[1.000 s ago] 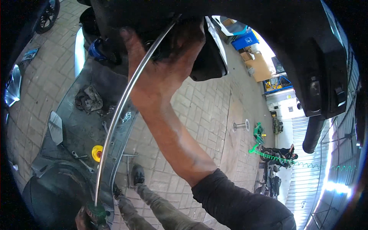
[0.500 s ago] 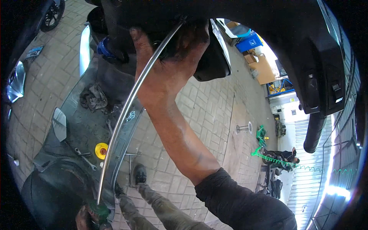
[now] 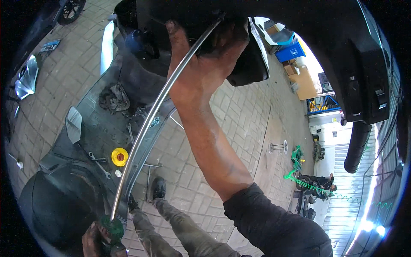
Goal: The person repairs a scooter by removing and re-attaching the front body panel and then adjusting the side mirrors using a screwdriver.
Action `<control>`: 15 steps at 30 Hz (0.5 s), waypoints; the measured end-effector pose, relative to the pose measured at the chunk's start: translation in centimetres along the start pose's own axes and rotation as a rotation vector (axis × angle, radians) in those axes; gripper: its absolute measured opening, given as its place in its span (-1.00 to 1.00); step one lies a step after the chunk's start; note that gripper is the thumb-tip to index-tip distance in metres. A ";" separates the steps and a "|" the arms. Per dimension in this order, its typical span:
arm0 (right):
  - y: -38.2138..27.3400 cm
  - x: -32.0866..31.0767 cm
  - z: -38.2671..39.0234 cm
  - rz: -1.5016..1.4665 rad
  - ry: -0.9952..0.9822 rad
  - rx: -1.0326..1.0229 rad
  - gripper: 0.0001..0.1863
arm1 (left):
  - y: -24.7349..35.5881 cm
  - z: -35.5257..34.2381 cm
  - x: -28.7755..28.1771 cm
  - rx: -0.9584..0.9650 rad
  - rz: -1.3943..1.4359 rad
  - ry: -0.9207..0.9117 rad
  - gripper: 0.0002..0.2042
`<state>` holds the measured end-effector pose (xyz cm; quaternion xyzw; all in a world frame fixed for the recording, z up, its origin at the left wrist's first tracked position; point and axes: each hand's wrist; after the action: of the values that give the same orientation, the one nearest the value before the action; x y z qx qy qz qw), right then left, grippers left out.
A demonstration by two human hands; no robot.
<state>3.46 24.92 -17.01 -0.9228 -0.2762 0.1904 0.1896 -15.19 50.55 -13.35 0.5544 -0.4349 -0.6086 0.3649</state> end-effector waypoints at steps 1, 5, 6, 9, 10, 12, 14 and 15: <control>0.0 0.1 0.0 -0.057 -0.007 0.032 -0.09 | 0.4 0.1 -0.2 -0.037 -0.017 -0.023 -0.64; 0.2 -0.1 -0.1 0.009 0.006 -0.018 -0.09 | 3.4 -0.2 -1.5 -0.220 -0.078 -0.060 -0.59; 0.0 -0.4 -0.2 -0.055 -0.041 0.010 -0.15 | 3.7 -0.2 -1.6 -0.220 -0.082 -0.058 -0.59; 0.2 -1.5 -1.4 -0.191 -0.067 -0.016 -0.19 | 4.4 -0.5 -3.1 -0.175 -0.107 -0.108 -0.55; 0.3 -1.9 -1.8 -0.267 -0.058 -0.068 -0.18 | 4.3 -0.6 -3.5 -0.170 -0.113 -0.112 -0.55; -2.4 -2.1 -3.1 -0.127 -0.124 0.123 -0.02 | 4.2 -0.9 -4.2 -0.093 -0.131 -0.069 -0.56; -4.0 -2.4 -3.8 0.018 -0.190 0.304 0.15 | 4.3 -0.7 -4.8 -0.008 -0.143 -0.026 -0.58; -4.2 -2.4 -3.9 0.079 -0.280 0.358 0.13 | 4.2 -0.6 -5.1 0.034 -0.150 -0.005 -0.59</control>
<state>1.50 25.85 -11.19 -0.8492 -0.2253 0.3697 0.3024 -14.11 53.68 -7.63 0.5901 -0.4034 -0.6280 0.3077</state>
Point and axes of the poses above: each hand's wrist, its own z-axis away from the middle knuckle, its own x-axis out of the palm, y = z × x, and after that the axes turned 7 degrees about -y, right-handed
